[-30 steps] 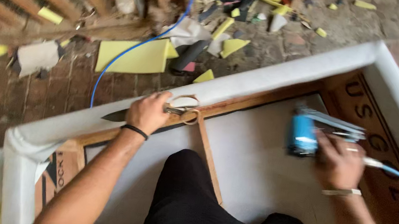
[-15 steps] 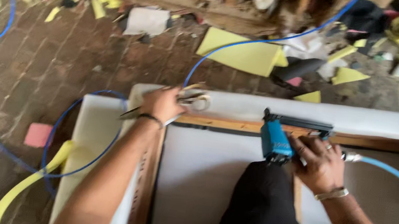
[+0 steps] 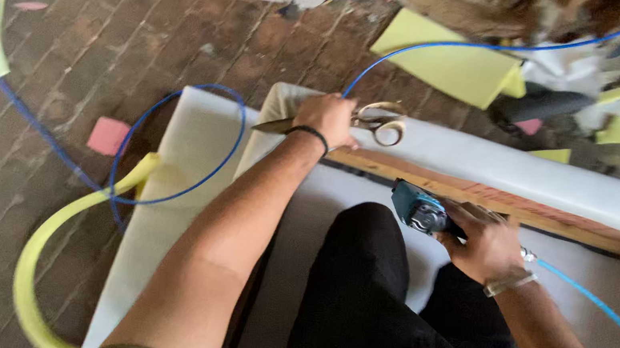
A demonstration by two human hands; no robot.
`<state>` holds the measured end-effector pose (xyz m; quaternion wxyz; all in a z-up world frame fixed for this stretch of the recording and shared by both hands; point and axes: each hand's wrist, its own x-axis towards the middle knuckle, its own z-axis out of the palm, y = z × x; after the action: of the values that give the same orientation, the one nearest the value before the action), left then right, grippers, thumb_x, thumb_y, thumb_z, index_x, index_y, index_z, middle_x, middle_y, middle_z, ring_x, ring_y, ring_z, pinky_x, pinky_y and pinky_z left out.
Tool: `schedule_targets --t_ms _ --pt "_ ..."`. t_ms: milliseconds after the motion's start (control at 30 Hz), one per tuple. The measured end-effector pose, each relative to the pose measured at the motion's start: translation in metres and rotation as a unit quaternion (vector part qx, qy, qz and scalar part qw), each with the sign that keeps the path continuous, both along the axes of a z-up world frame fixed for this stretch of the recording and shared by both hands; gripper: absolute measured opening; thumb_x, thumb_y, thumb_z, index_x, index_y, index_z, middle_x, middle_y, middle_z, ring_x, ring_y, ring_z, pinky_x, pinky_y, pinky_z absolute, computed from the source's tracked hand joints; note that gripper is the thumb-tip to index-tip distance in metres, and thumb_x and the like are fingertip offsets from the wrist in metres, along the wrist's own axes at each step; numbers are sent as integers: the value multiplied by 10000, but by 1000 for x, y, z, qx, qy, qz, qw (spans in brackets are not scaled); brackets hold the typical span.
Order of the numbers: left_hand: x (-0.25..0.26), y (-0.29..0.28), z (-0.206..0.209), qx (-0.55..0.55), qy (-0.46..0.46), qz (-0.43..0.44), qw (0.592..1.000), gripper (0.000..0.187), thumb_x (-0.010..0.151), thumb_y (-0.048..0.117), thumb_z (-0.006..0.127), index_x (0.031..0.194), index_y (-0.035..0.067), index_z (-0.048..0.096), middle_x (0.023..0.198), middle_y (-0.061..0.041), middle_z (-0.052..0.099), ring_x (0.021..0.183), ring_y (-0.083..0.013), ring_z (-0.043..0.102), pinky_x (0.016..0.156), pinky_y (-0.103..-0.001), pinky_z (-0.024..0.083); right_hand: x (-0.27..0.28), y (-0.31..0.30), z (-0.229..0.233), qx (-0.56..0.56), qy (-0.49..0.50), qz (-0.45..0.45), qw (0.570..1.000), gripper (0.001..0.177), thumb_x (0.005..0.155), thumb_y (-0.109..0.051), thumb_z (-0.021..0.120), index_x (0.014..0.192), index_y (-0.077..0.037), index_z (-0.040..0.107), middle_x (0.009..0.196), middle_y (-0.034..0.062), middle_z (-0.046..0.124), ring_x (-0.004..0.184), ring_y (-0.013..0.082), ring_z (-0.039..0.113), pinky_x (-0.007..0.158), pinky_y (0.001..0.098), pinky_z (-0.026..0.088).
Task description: The person wraps a white fabric cover over a foam-padded frame, folds and smooths the corners, and secures the fabric using a pneumatic staple gun. They trim excess fabric with scissors and continue stapling along the edges to complete the upholstery.
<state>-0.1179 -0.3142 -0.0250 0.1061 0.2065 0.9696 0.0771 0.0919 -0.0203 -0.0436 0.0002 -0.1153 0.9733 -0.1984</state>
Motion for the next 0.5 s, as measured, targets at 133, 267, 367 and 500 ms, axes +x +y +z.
schedule_targets --t_ms 133,267,367,500 --pt "-5 6 1 -32 -30 10 999 842 579 484 958 1287 168 630 1147 -148 705 1079 -346 671 893 -485 536 -53 -23 -62 76 -81 73 991 616 750 -412 812 1320 -226 673 1291 60 672 1207 322 621 1013 465 490" --pt "12 4 9 -32 -60 33 997 862 576 456 961 1311 151 630 1179 -148 708 1104 -337 677 915 -470 540 -85 -58 -115 115 -332 66 934 615 906 -368 706 1490 -328 520 1417 97 596 1317 328 553 1128 451 442" --pt "-5 11 15 -31 -90 36 995 836 600 439 954 1326 176 633 1171 -154 714 1106 -350 676 930 -478 535 -92 -61 -148 90 -327 75 938 621 890 -286 705 1470 -386 505 1463 89 541 1365 324 494 1136 450 415" --pt "-10 11 13 -19 -98 35 994 855 577 414 955 1328 183 618 1155 -155 710 1091 -349 675 896 -480 543 -80 -64 -180 94 -374 30 922 635 941 -174 611 1499 -446 477 1491 65 554 1359 304 540 1109 440 471"
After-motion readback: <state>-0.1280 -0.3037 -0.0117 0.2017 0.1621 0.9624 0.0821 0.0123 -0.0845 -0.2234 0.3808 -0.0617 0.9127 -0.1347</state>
